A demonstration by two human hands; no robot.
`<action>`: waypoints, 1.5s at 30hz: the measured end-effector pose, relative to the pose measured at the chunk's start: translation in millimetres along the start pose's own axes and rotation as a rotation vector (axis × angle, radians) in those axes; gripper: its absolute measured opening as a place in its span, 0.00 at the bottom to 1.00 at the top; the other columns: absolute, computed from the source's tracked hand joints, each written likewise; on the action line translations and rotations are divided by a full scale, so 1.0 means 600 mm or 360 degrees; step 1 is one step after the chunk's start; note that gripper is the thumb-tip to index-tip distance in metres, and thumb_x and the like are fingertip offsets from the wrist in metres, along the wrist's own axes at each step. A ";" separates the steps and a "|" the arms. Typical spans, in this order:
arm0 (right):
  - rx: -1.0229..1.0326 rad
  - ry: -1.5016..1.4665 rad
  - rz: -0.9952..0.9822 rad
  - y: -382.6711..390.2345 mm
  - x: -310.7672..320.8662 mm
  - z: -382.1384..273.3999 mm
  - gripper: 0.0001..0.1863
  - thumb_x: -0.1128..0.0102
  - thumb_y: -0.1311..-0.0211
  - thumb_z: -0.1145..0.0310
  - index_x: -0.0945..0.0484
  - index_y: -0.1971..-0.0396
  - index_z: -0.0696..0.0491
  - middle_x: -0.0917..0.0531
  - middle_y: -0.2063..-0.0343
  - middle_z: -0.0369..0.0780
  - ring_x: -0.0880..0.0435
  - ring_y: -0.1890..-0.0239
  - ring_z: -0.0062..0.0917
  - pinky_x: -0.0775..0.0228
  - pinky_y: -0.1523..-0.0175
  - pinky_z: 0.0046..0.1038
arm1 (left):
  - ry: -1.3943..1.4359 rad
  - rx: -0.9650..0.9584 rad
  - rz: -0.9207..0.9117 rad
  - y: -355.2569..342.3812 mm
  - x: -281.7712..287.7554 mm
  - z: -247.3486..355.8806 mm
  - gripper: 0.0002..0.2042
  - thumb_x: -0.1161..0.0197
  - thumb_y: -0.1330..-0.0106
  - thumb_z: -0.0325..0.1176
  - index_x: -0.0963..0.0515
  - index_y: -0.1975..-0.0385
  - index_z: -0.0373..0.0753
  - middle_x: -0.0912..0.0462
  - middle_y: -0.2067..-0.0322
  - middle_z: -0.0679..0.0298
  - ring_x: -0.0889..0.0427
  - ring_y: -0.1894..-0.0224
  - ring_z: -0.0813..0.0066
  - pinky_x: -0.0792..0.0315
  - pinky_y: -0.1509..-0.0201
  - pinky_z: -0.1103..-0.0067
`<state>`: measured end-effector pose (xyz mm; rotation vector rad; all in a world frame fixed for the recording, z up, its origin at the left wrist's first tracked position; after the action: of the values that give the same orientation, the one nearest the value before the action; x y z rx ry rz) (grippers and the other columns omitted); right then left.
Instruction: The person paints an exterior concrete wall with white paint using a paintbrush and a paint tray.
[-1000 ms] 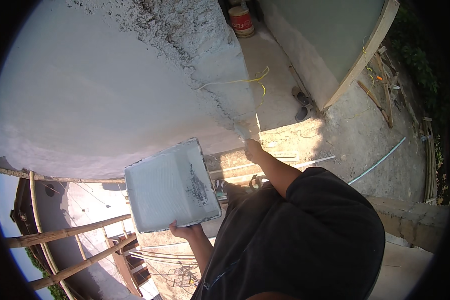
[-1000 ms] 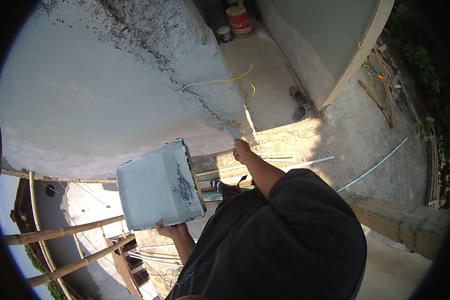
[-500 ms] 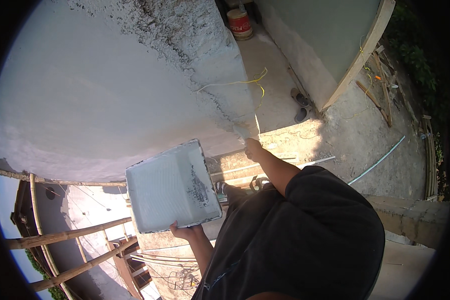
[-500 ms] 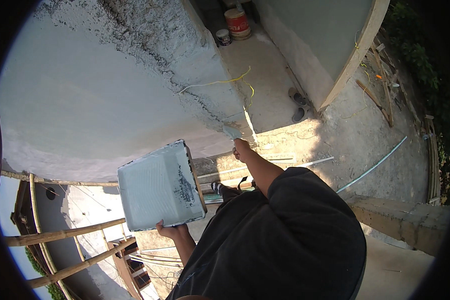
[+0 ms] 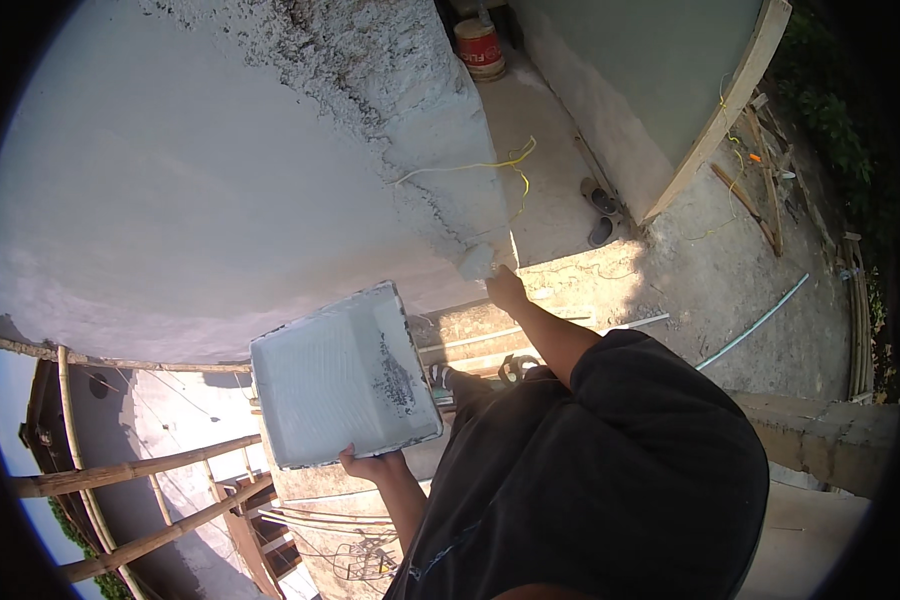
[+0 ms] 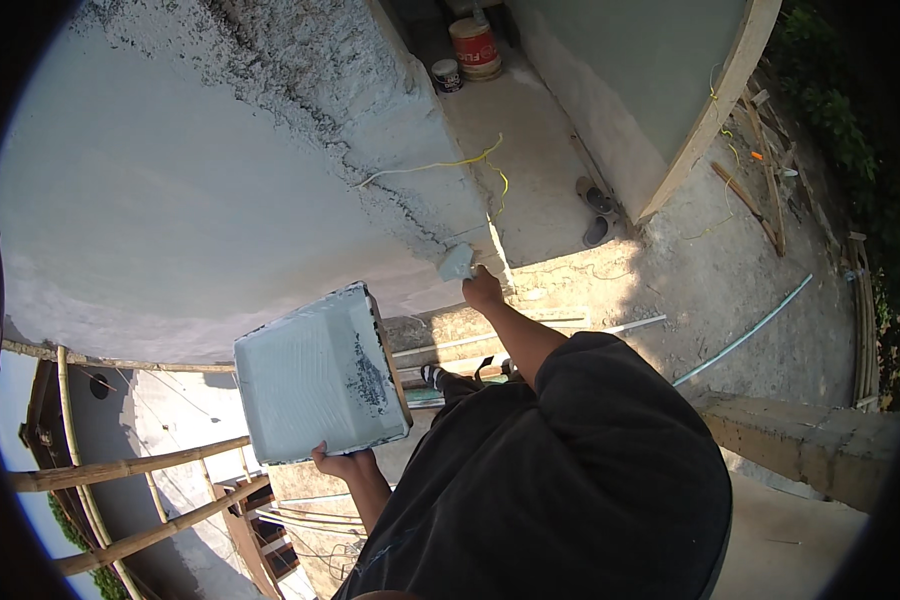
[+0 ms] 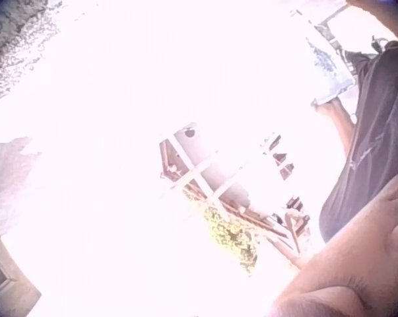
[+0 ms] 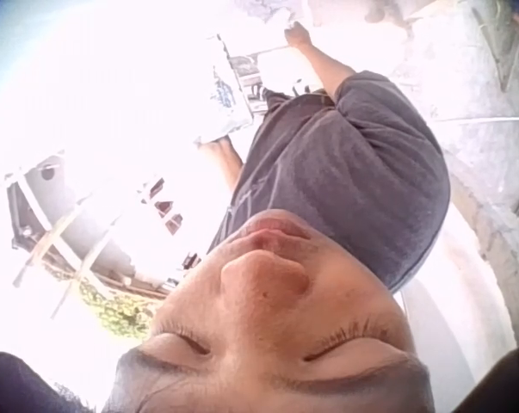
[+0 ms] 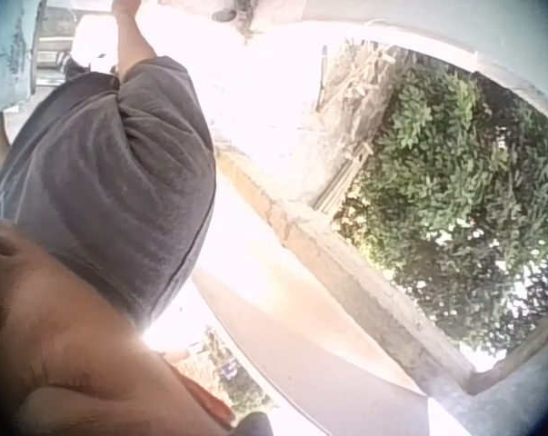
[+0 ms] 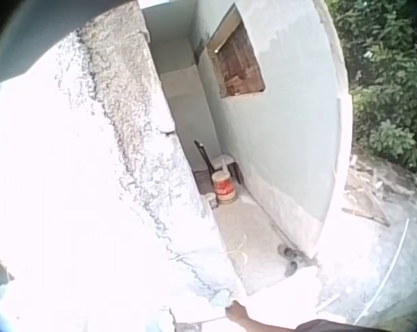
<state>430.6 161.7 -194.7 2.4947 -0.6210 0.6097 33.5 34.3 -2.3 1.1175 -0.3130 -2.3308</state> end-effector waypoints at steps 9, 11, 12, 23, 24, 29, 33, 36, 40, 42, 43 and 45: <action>0.0024 0.0014 -0.0066 0.011 -0.004 0.018 0.20 0.45 0.46 0.61 0.30 0.58 0.58 0.20 0.63 0.57 0.22 0.56 0.51 0.30 0.50 0.45 | 0.0002 0.0024 0.0067 0.008 -0.004 -0.008 0.37 0.50 0.56 0.42 0.39 0.40 0.36 0.34 0.44 0.51 0.35 0.41 0.48 0.40 0.38 0.52; 0.0048 -0.0030 -0.0026 0.001 -0.013 -0.002 0.19 0.45 0.46 0.61 0.30 0.58 0.58 0.20 0.63 0.57 0.22 0.56 0.51 0.30 0.51 0.45 | -0.0026 0.0018 0.0053 0.004 -0.001 -0.006 0.37 0.50 0.56 0.42 0.39 0.40 0.36 0.34 0.43 0.51 0.35 0.41 0.48 0.40 0.39 0.52; 0.0074 -0.0074 0.0018 -0.001 -0.012 -0.009 0.18 0.46 0.45 0.61 0.30 0.58 0.57 0.20 0.63 0.57 0.21 0.57 0.51 0.30 0.51 0.45 | -0.0029 0.0021 0.0054 0.004 0.001 -0.006 0.37 0.50 0.56 0.42 0.39 0.40 0.36 0.34 0.43 0.51 0.35 0.41 0.48 0.40 0.39 0.52; -0.0181 -0.0421 -0.0180 -0.016 -0.031 0.018 0.12 0.47 0.43 0.61 0.31 0.62 0.51 0.31 0.86 0.35 0.33 0.90 0.20 0.47 0.89 0.25 | -0.0034 0.0009 0.0041 0.003 0.001 -0.008 0.38 0.49 0.56 0.42 0.42 0.39 0.34 0.35 0.44 0.51 0.35 0.41 0.49 0.38 0.39 0.54; -0.0063 -0.0309 -0.0091 -0.028 -0.031 0.023 0.11 0.47 0.43 0.62 0.32 0.63 0.51 0.31 0.86 0.35 0.33 0.90 0.20 0.48 0.89 0.25 | -0.0037 0.0021 0.0035 0.006 -0.003 -0.011 0.38 0.49 0.56 0.42 0.42 0.39 0.34 0.35 0.44 0.51 0.35 0.41 0.49 0.38 0.39 0.54; -0.0426 -0.0926 -0.0441 0.024 -0.007 0.015 0.09 0.47 0.42 0.64 0.33 0.65 0.50 0.31 0.86 0.35 0.35 0.91 0.20 0.49 0.90 0.25 | -0.0047 -0.0007 0.0034 0.014 -0.008 -0.008 0.38 0.49 0.56 0.42 0.41 0.39 0.35 0.35 0.44 0.51 0.35 0.41 0.49 0.38 0.39 0.54; -0.0516 -0.1403 -0.0423 0.030 -0.011 0.002 0.07 0.47 0.41 0.66 0.35 0.69 0.49 0.34 0.89 0.34 0.39 0.93 0.19 0.53 0.91 0.25 | -0.0025 0.0005 0.0038 0.006 -0.002 -0.008 0.38 0.49 0.56 0.42 0.41 0.39 0.34 0.34 0.43 0.51 0.35 0.41 0.49 0.38 0.39 0.54; -0.0548 -0.1337 -0.0388 0.037 -0.017 0.012 0.08 0.46 0.40 0.66 0.36 0.71 0.49 0.35 0.90 0.33 0.39 0.93 0.18 0.53 0.91 0.26 | -0.0032 -0.0002 0.0057 0.006 -0.001 -0.008 0.37 0.49 0.55 0.42 0.41 0.40 0.34 0.34 0.44 0.51 0.35 0.41 0.49 0.38 0.39 0.54; -0.0468 -0.1536 -0.0170 0.029 -0.003 0.028 0.11 0.43 0.40 0.66 0.37 0.72 0.49 0.34 0.89 0.34 0.37 0.92 0.18 0.52 0.90 0.26 | -0.0035 -0.0006 0.0038 0.012 -0.008 -0.006 0.37 0.50 0.54 0.42 0.41 0.40 0.34 0.34 0.44 0.51 0.34 0.41 0.49 0.38 0.39 0.54; -0.0493 -0.1536 -0.0081 0.035 -0.015 0.030 0.11 0.43 0.40 0.66 0.37 0.72 0.49 0.34 0.89 0.34 0.37 0.92 0.19 0.52 0.90 0.26 | -0.0037 -0.0003 0.0046 0.013 -0.006 -0.007 0.37 0.50 0.54 0.42 0.41 0.39 0.34 0.34 0.44 0.51 0.34 0.41 0.49 0.38 0.39 0.54; -0.0514 -0.1537 0.0006 0.042 -0.020 0.026 0.10 0.44 0.40 0.66 0.37 0.72 0.49 0.34 0.89 0.34 0.36 0.92 0.19 0.51 0.90 0.26 | -0.0016 -0.0004 0.0085 0.011 0.000 -0.005 0.36 0.50 0.55 0.42 0.39 0.40 0.35 0.33 0.44 0.51 0.34 0.42 0.48 0.39 0.39 0.53; -0.0534 -0.1506 -0.0042 0.049 -0.025 0.019 0.09 0.45 0.39 0.65 0.36 0.70 0.50 0.34 0.89 0.34 0.37 0.92 0.20 0.51 0.90 0.26 | 0.0006 -0.0011 0.0125 0.009 0.008 -0.001 0.36 0.49 0.56 0.42 0.37 0.41 0.36 0.33 0.44 0.52 0.34 0.42 0.48 0.40 0.39 0.51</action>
<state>406.6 137.3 -200.8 2.3428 -0.9091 -0.6992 33.6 27.4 -3.7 1.0866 -0.3412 -2.2594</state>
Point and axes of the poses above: each hand's wrist, its own y-axis away from the middle knuckle, its own x-axis out of the back of the hand, z = x × y, the point moved 7 cm from there along -y, towards the middle knuckle
